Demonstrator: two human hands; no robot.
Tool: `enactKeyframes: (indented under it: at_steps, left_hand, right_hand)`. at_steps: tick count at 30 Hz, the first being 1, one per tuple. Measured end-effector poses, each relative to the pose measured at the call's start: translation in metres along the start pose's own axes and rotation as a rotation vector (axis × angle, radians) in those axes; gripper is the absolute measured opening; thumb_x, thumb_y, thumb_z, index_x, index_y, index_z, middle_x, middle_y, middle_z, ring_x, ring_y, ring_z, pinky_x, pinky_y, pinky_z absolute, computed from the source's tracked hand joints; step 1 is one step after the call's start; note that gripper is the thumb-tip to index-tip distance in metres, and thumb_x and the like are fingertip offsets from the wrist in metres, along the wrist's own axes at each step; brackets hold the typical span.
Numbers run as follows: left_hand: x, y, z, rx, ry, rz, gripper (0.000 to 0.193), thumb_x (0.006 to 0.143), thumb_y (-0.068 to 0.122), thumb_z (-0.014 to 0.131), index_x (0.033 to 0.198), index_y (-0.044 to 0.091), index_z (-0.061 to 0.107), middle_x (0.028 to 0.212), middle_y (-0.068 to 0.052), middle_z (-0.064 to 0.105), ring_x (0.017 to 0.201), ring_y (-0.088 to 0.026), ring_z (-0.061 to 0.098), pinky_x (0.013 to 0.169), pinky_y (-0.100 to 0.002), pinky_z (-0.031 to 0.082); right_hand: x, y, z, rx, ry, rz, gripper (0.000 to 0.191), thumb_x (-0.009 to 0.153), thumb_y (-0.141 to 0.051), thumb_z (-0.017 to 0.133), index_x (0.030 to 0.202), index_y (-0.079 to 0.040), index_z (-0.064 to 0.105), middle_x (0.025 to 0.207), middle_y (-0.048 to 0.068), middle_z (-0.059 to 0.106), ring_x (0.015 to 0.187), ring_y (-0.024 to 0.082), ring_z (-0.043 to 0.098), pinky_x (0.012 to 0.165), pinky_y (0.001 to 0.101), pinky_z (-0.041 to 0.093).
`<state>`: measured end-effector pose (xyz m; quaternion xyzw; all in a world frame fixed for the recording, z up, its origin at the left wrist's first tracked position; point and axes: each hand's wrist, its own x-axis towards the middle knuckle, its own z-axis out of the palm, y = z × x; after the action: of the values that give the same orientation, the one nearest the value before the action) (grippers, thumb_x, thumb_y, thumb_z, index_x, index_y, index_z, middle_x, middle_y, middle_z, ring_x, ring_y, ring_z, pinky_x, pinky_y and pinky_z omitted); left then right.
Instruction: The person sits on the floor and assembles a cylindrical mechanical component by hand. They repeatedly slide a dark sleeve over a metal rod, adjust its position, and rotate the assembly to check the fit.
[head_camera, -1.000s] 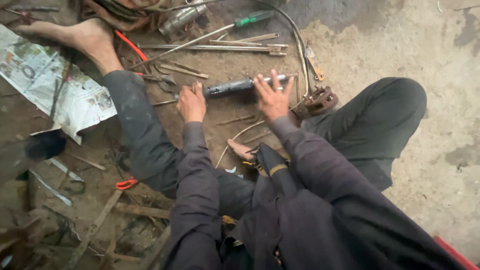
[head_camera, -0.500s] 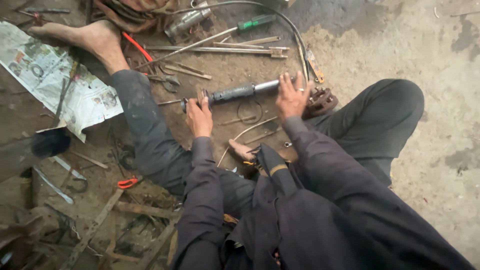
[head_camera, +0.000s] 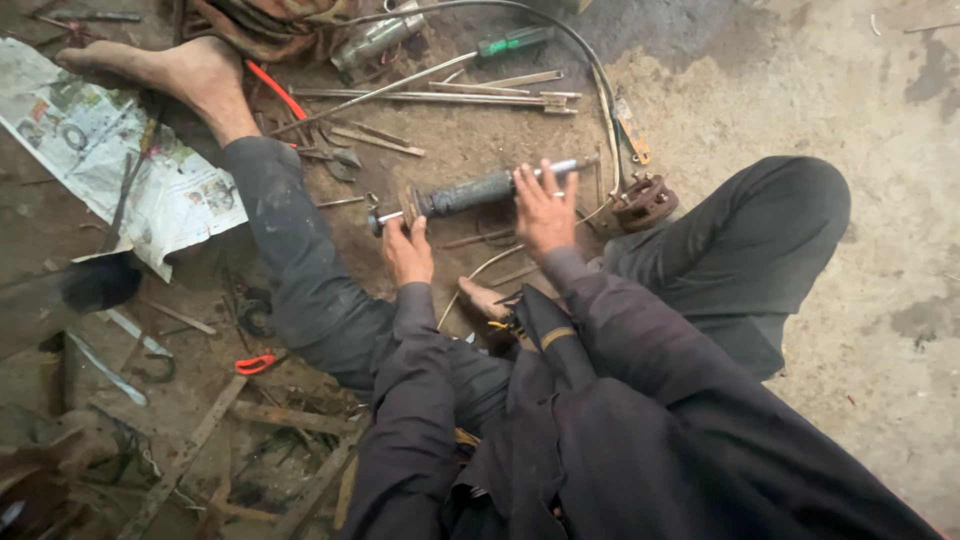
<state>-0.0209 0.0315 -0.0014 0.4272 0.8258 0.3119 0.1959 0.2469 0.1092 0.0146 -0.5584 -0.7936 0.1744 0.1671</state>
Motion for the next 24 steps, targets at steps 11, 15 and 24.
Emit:
enactKeyframes:
  at_steps: [11, 15, 24]
  left_hand:
    - [0.012, 0.008, -0.011, 0.008, -0.09, -0.319, 0.043, 0.087, 0.045, 0.078, 0.106, 0.008, 0.067, 0.092, -0.014, 0.075, 0.088, -0.033, 0.074, 0.081, -0.044, 0.056]
    - [0.015, 0.012, -0.013, 0.067, -0.098, -0.295, 0.045, 0.089, 0.052, 0.074, 0.106, 0.01, 0.068, 0.094, -0.013, 0.076, 0.089, -0.034, 0.073, 0.081, -0.046, 0.055]
    - [0.018, 0.024, -0.018, 0.13, -0.125, -0.278, 0.045, 0.091, 0.053, 0.069, 0.11, 0.013, 0.066, 0.095, -0.013, 0.076, 0.091, -0.035, 0.073, 0.08, -0.048, 0.053]
  right_hand:
    - [-0.002, 0.014, 0.024, -0.053, -0.044, -0.068, 0.062, 0.083, 0.002, 0.063, 0.144, -0.009, 0.061, 0.152, 0.007, 0.057, 0.148, 0.032, 0.047, 0.125, 0.0607, 0.024]
    - [-0.001, 0.035, 0.009, 0.036, -0.01, 0.013, 0.06, 0.083, 0.002, 0.061, 0.14, -0.013, 0.064, 0.15, 0.008, 0.059, 0.147, 0.036, 0.045, 0.123, 0.0589, 0.026]
    - [-0.004, 0.0, 0.02, -0.076, 0.001, -0.07, 0.054, 0.094, -0.006, 0.065, 0.147, -0.015, 0.062, 0.152, 0.0, 0.058, 0.154, 0.029, 0.037, 0.126, 0.0668, 0.016]
